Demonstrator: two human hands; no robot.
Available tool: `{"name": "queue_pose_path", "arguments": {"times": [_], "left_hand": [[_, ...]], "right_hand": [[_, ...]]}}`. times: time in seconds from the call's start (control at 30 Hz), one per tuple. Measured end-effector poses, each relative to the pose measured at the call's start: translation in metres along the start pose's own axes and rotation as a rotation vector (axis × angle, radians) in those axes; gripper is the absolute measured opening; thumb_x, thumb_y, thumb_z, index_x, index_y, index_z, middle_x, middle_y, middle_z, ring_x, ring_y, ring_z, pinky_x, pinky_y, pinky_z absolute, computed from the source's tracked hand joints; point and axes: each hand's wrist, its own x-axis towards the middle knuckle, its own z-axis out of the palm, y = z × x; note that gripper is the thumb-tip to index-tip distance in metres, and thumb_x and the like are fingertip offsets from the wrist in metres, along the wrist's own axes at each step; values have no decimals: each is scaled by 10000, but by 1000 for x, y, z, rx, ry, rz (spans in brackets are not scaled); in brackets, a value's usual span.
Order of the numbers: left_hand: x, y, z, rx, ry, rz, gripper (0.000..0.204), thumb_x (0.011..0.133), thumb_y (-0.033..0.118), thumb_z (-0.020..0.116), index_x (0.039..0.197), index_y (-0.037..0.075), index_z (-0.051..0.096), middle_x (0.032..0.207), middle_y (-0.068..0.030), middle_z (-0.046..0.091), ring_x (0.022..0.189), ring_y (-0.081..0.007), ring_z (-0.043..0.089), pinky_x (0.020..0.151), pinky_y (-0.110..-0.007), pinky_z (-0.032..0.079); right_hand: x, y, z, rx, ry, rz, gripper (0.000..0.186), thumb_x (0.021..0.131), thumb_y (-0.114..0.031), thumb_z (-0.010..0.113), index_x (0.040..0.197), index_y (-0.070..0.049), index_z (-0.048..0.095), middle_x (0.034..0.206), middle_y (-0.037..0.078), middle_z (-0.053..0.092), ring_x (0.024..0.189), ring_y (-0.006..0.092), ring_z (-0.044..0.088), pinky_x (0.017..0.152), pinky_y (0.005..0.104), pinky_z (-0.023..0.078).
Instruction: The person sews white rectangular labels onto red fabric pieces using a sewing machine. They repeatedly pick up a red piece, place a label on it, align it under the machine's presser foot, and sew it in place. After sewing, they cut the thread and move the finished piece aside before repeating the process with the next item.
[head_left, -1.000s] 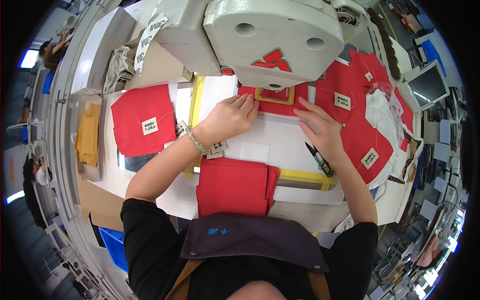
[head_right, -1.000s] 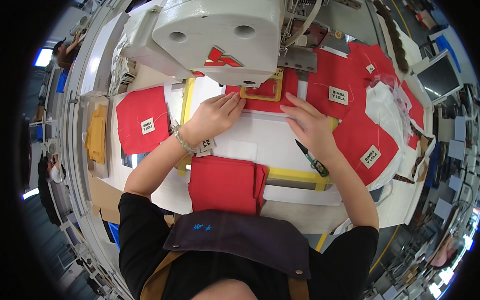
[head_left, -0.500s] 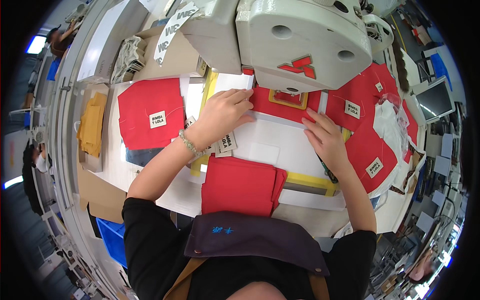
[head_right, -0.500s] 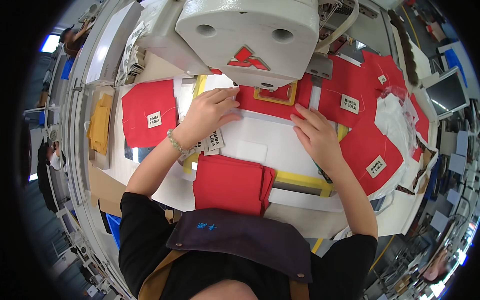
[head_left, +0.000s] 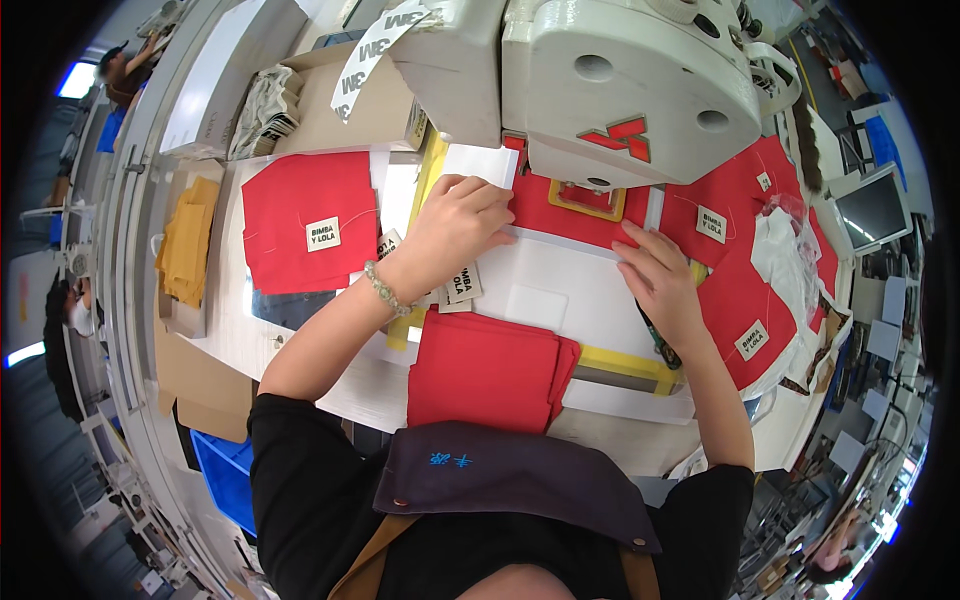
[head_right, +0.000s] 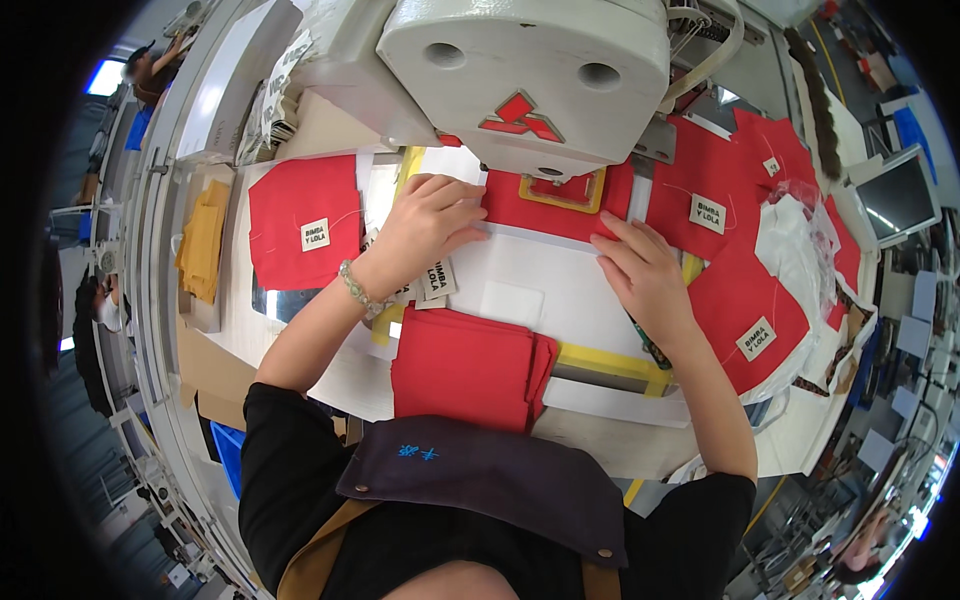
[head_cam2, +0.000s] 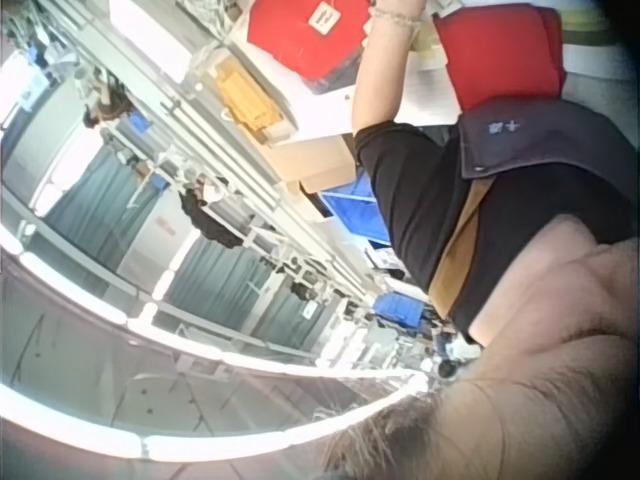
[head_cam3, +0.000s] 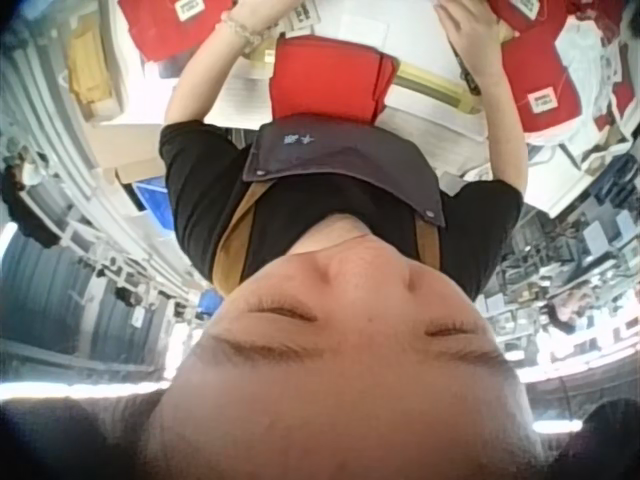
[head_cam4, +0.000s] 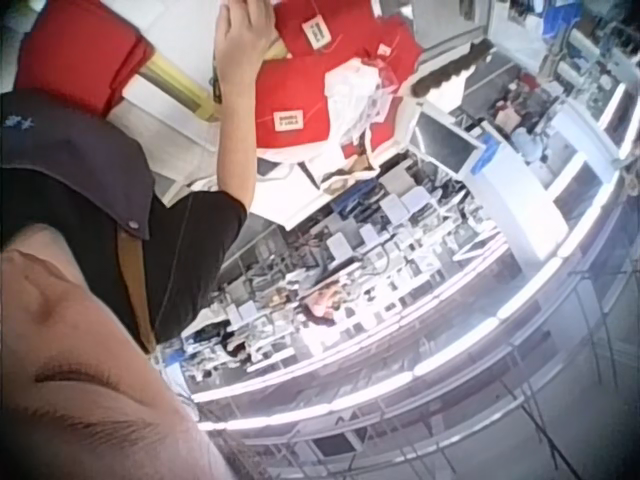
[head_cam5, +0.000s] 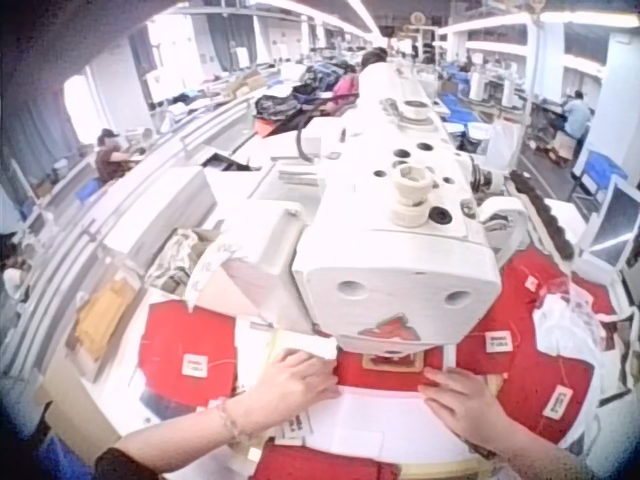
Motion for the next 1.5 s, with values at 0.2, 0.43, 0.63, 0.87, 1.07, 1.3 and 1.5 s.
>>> {"name": "queue_pose_path", "arguments": {"times": [0.2,0.43,0.63,0.87,1.07,1.3,1.5], "left_hand": [[3,-3,-4,10,-40,-53,321,747,249,770,1016,87,700,1171,-36,640,1090,-201,571,986,-386,391],[4,-3,-3,44,-52,-34,326,754,257,764,1031,95,704,1189,-27,635,1109,-194,566,996,-394,383],[4,-2,-3,51,-57,-36,328,757,259,762,1039,104,704,1194,-21,634,1107,-187,566,1003,-395,378],[3,-2,-3,21,-41,-50,292,763,265,757,1003,109,705,1185,-16,640,1095,-183,572,1002,-394,375],[0,-4,1,66,-13,32,206,778,247,746,939,125,706,1158,0,656,1086,-158,585,990,-411,394],[-3,0,4,204,-21,115,150,843,202,694,952,100,683,1169,-2,661,1124,-146,583,1018,-452,386],[-4,2,3,250,-34,128,124,863,192,673,938,95,658,1183,-10,660,1139,-146,582,1019,-469,378]], "right_hand": [[5,-7,-9,-146,11,-59,253,765,-100,759,1010,-117,698,1169,25,654,918,166,634,910,372,355],[4,-4,-8,-187,5,-94,212,783,-116,748,986,-115,690,1111,4,658,902,152,634,907,360,342],[4,-5,-8,-201,2,-85,213,787,-119,745,992,-118,690,1120,-2,657,915,145,630,912,359,338],[2,-4,-8,-199,-4,-72,226,788,-123,746,1008,-120,693,1136,-8,656,938,131,629,915,353,331],[2,-5,-7,-201,-10,-62,223,793,-125,743,1011,-124,696,1148,-11,659,943,123,630,916,353,328],[1,-7,-11,-294,11,-89,241,750,-170,769,981,-154,704,1137,-44,673,970,117,607,863,370,295],[-3,-5,-14,-327,73,-76,230,731,-175,768,952,-154,708,1095,-57,688,959,144,586,827,370,271]]}}
